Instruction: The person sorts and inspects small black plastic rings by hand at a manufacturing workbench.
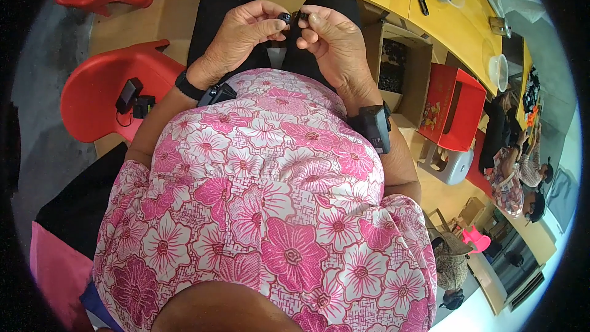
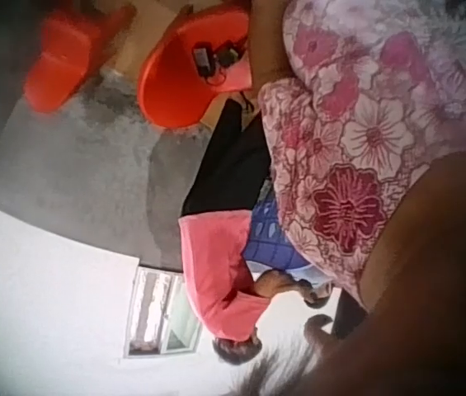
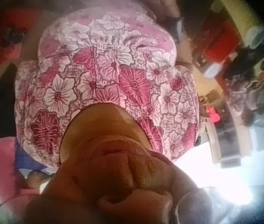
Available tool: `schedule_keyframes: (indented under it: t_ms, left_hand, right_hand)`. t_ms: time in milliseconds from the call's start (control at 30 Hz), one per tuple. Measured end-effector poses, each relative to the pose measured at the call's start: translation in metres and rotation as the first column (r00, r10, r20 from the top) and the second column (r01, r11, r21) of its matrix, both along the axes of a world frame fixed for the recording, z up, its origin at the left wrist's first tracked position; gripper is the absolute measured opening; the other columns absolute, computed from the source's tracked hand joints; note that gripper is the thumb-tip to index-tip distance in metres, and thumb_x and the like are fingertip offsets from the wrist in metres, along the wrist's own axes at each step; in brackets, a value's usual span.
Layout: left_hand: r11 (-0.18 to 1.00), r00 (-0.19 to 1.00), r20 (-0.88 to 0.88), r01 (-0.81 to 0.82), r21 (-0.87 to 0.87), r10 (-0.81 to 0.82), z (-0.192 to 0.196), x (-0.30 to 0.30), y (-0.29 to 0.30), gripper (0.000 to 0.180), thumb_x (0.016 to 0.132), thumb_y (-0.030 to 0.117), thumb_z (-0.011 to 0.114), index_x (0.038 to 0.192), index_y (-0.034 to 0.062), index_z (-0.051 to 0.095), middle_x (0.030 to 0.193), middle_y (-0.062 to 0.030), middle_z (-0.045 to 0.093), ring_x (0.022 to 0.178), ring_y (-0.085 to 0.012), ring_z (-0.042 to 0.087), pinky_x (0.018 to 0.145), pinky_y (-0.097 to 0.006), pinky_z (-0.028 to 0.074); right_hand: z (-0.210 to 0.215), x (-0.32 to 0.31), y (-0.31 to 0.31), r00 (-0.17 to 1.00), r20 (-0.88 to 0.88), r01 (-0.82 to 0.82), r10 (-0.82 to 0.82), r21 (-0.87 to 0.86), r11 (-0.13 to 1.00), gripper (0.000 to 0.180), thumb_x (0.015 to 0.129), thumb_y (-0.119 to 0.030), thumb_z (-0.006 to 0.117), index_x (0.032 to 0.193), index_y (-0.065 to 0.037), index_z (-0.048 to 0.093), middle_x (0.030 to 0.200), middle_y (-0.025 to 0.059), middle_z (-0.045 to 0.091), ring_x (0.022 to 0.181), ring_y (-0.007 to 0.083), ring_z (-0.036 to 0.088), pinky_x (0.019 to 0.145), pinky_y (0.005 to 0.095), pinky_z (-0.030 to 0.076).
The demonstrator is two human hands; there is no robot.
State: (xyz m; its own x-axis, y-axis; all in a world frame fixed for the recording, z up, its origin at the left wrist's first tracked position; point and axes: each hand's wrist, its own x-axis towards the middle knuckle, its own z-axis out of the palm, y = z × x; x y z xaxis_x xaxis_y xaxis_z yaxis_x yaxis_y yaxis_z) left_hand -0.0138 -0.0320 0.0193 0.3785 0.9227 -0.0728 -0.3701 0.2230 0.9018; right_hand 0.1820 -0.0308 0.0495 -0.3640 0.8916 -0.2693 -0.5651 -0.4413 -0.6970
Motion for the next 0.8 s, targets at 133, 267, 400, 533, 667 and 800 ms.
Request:
schedule_keyframes:
  t_ms: [133,267,400,533,667,800]
  left_hand:
    - [0.998,0.999,-0.029,-0.036,0.049,0.037,0.0029,0.0009,-0.0012,0.025,0.086,0.015,0.066,0.105,-0.0005,0.063,0.089,-0.0048,0.066,0.078,-0.0090,0.063,0.072,-0.021,0.053]
    - [0.997,0.996,-0.074,-0.036,0.074,0.041,0.0006,-0.0002,-0.0013,0.025,0.086,0.015,0.066,0.106,-0.0003,0.063,0.088,-0.0046,0.066,0.078,-0.0090,0.063,0.071,-0.021,0.053]
    - [0.998,0.995,-0.095,0.001,0.065,0.005,0.0028,-0.0009,-0.0009,0.023,0.087,0.014,0.064,0.106,0.0009,0.061,0.090,-0.0035,0.065,0.081,-0.0093,0.062,0.075,-0.023,0.052]
    - [0.998,0.996,-0.094,-0.001,0.062,0.007,0.0045,-0.0010,-0.0020,0.022,0.087,0.014,0.065,0.104,0.0009,0.062,0.088,-0.0026,0.064,0.078,-0.0083,0.061,0.073,-0.022,0.051]
    - [0.998,0.997,-0.077,-0.003,0.062,0.008,0.0044,-0.0012,-0.0015,0.021,0.087,0.014,0.065,0.103,0.0007,0.063,0.086,-0.0018,0.064,0.077,-0.0075,0.060,0.072,-0.021,0.050]
    - [0.998,0.998,-0.058,-0.006,0.066,0.010,0.0033,-0.0013,-0.0013,0.021,0.087,0.013,0.065,0.103,0.0006,0.063,0.085,-0.0016,0.064,0.076,-0.0073,0.059,0.071,-0.021,0.050]
  right_hand:
    - [0.0031,-0.0045,-0.0008,0.999,0.054,-0.009,0.007,0.048,0.999,0.021,0.090,-0.008,0.058,0.106,0.006,0.059,0.087,0.0097,0.061,0.066,0.0105,0.055,0.065,0.0284,0.055]
    - [0.0046,-0.0069,0.0002,0.997,0.082,-0.020,0.013,0.080,0.997,0.018,0.090,-0.007,0.057,0.104,0.005,0.060,0.086,0.0088,0.061,0.066,0.0105,0.056,0.065,0.0285,0.055]
    - [0.0036,-0.0058,0.0026,0.995,0.098,-0.030,0.021,0.094,0.995,0.017,0.090,-0.006,0.057,0.103,0.004,0.061,0.083,0.0080,0.061,0.064,0.0104,0.055,0.064,0.0282,0.056]
    - [0.0063,-0.0070,0.0049,0.987,0.154,-0.060,0.043,0.103,0.993,0.016,0.089,-0.006,0.058,0.101,0.004,0.061,0.080,0.0071,0.060,0.063,0.0100,0.055,0.062,0.0277,0.055]
    - [0.0085,-0.0086,0.0070,0.967,0.251,-0.078,0.042,0.136,0.988,0.015,0.088,-0.004,0.059,0.100,0.004,0.062,0.077,0.0061,0.060,0.061,0.0096,0.054,0.061,0.0277,0.056]
    - [0.0093,-0.0095,0.0078,0.955,0.296,-0.083,0.031,0.164,0.983,0.013,0.088,-0.003,0.059,0.098,0.004,0.063,0.075,0.0058,0.059,0.061,0.0100,0.055,0.061,0.0279,0.056]
